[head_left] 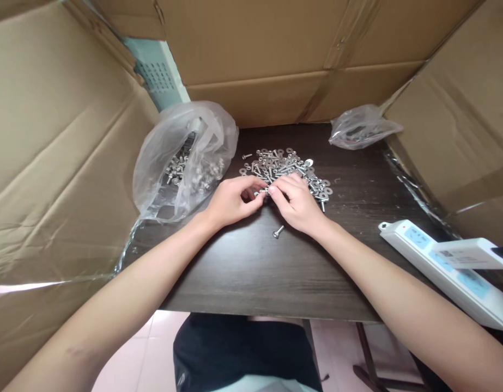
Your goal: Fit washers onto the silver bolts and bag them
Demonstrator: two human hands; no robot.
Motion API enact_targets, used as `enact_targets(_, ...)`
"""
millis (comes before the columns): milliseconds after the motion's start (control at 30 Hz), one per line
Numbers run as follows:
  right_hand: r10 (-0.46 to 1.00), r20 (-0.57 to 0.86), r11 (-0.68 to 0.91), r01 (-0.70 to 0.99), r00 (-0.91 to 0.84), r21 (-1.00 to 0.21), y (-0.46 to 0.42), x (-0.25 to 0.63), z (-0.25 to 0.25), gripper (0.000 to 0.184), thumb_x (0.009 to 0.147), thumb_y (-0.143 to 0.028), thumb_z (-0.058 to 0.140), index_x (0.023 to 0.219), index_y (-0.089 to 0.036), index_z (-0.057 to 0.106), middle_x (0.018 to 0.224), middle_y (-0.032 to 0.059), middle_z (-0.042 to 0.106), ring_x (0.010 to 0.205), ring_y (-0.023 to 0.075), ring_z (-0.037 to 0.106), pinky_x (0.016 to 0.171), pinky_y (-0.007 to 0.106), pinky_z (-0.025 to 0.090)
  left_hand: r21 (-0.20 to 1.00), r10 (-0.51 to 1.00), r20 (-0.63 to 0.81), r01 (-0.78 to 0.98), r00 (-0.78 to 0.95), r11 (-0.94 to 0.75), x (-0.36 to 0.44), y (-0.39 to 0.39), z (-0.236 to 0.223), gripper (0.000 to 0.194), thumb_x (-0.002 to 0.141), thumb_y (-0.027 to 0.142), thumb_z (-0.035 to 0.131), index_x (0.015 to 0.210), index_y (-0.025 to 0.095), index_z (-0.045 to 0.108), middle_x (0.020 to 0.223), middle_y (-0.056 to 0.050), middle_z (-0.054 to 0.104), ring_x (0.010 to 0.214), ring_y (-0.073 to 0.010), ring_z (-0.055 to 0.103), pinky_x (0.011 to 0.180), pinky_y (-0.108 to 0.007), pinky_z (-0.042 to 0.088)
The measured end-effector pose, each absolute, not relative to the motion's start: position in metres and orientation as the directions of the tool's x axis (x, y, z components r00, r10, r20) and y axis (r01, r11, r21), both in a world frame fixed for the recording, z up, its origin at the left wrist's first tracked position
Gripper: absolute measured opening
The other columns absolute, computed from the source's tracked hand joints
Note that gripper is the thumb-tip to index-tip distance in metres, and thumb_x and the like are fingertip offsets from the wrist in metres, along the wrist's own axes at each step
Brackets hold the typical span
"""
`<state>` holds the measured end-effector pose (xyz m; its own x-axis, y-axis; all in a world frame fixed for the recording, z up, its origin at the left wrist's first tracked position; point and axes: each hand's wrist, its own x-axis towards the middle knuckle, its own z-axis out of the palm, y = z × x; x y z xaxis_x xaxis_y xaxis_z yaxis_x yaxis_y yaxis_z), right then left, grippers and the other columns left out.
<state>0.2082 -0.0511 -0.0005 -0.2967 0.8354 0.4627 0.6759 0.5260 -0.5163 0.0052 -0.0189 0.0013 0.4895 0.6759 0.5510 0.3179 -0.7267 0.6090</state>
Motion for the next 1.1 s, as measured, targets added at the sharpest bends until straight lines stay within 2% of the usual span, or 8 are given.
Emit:
enact_targets(133,0.822,0.492,0.541,0.662,-0.287,-0.519,-0.0522,0.2074,-0.0013,0.023,0.107,-0.033,0.046,0.089,-0.022,0.056,0.091,0.0058,0.065,0.093,0.0259,0.056,0.085,0.041,0.037,0.639,0.703,0.537,0.318,0.466,-0.700,0.0049,-0.0190,0.0010,0.021,0.089,0.023,0.070,0.110,0.016,0.070,0.087,-0.001,0.076,0.066,-0.0104,0.068,0.066,-0.020,0.057)
enact_targets(300,0.807,0.517,0.560,0.648,-0.284,-0.517,-0.0528,0.2071,-0.0011,0.014,0.104,-0.029,0.047,0.094,-0.022,0.055,0.097,0.0067,0.064,0.094,0.0259,0.058,0.086,0.043,0.040,0.646,0.706,0.537,0.313,0.462,-0.696,0.0048,-0.0195,0.0020,0.011,0.089,0.022,0.069,0.097,0.017,0.065,0.087,0.000,0.074,0.065,-0.0092,0.067,0.064,-0.019,0.055)
enact_targets(567,0.785,0.538,0.585,0.652,-0.307,-0.482,-0.0540,0.2068,-0.0020,0.007,0.103,-0.024,0.049,0.104,-0.021,0.055,0.101,0.0075,0.066,0.097,0.0270,0.060,0.086,0.043,0.041,0.636,0.694,0.542,0.309,0.474,-0.707,0.0057,-0.0197,0.0025,0.006,0.090,0.020,0.067,0.095,0.017,0.069,0.083,0.000,0.073,0.064,-0.0090,0.064,0.063,-0.019,0.052)
enact_targets(900,0.786,0.528,0.591,0.644,-0.322,-0.486,-0.0530,0.2073,-0.0025,0.005,0.102,-0.024,0.051,0.104,-0.022,0.056,0.100,0.0068,0.068,0.097,0.0268,0.061,0.088,0.043,0.042,0.630,0.685,0.548,0.301,0.480,-0.716,0.0049,-0.0192,0.0032,0.004,0.089,0.018,0.067,0.093,0.016,0.067,0.080,0.001,0.070,0.065,-0.0090,0.063,0.062,-0.018,0.052)
enact_targets(1100,0.804,0.511,0.567,0.649,-0.303,-0.507,-0.0537,0.2068,-0.0009,0.014,0.105,-0.030,0.049,0.099,-0.022,0.058,0.094,0.0057,0.068,0.093,0.0261,0.060,0.085,0.043,0.039,0.602,0.657,0.583,0.289,0.478,-0.744,0.0046,-0.0202,0.0034,0.003,0.090,0.018,0.067,0.093,0.016,0.067,0.082,0.001,0.071,0.067,-0.0093,0.064,0.064,-0.019,0.052)
